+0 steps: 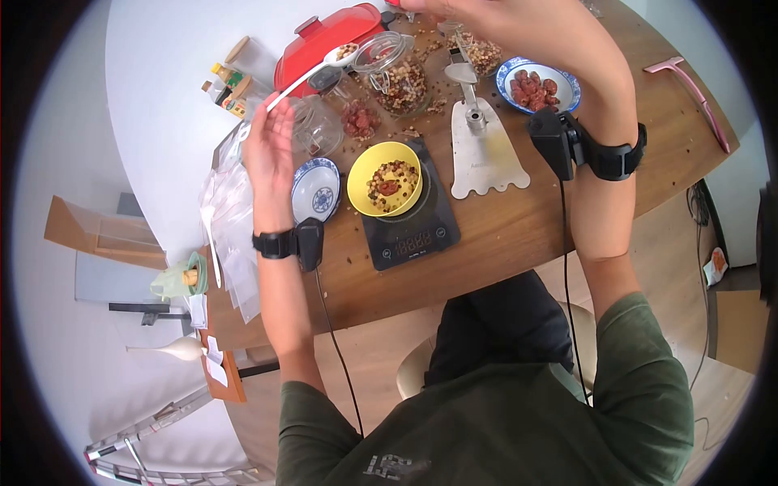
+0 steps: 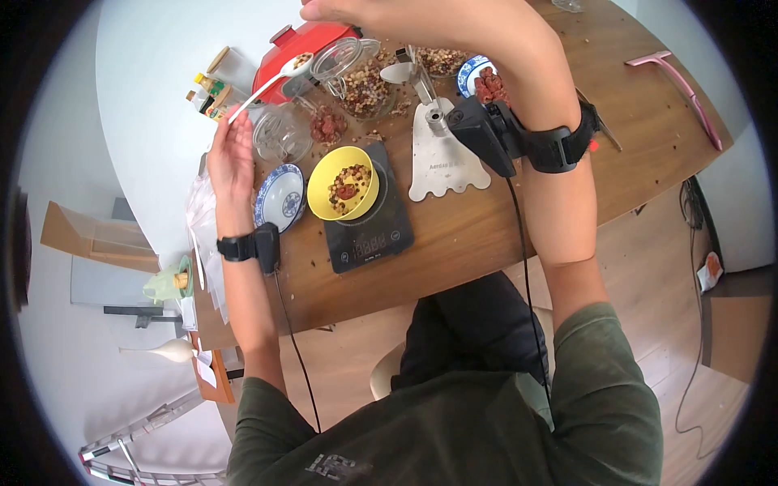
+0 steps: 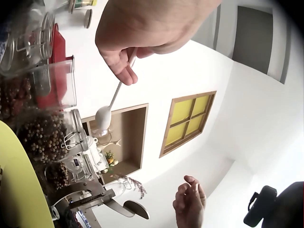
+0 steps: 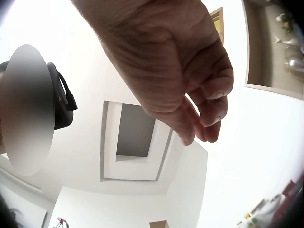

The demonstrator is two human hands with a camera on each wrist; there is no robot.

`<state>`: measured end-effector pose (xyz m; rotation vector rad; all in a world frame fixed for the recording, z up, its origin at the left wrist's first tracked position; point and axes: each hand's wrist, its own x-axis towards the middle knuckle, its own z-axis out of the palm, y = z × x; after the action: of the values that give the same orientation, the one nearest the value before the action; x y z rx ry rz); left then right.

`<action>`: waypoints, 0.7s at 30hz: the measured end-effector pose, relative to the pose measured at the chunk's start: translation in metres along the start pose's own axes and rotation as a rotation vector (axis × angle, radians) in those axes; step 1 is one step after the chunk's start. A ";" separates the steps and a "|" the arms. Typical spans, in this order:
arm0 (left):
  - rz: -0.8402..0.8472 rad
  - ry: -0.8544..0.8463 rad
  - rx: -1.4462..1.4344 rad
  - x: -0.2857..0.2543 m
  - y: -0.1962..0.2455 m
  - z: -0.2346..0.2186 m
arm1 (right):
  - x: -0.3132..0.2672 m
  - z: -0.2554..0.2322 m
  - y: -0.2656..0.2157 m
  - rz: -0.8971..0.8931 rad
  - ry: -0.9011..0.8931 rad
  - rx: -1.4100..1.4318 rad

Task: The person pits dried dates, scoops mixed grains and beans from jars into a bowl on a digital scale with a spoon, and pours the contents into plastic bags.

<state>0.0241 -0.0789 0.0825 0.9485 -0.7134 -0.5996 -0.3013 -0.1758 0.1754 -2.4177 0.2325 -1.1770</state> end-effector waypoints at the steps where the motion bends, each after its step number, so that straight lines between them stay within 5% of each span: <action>1: 0.010 -0.015 0.007 -0.009 0.006 -0.004 | -0.001 0.001 0.002 -0.008 0.019 -0.024; 6: -0.012 -0.039 0.021 -0.052 0.032 -0.027 | 0.003 -0.002 0.002 -0.007 0.031 -0.032; 8: -0.029 -0.076 0.130 -0.070 0.041 -0.032 | 0.011 -0.006 -0.002 0.265 -0.087 -0.015; 11: -0.020 -0.087 0.331 -0.094 0.045 -0.031 | 0.012 0.003 0.015 0.101 -0.071 0.058; 14: -0.043 -0.164 0.535 -0.111 0.046 -0.029 | 0.015 -0.001 0.003 0.208 -0.143 -0.062; 21: -0.055 -0.519 0.901 -0.122 0.056 -0.013 | 0.010 0.007 0.024 0.078 -0.093 -0.043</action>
<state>-0.0343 0.0423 0.0928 1.6673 -1.4911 -0.5771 -0.2890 -0.1988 0.1678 -2.4701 0.3230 -1.0329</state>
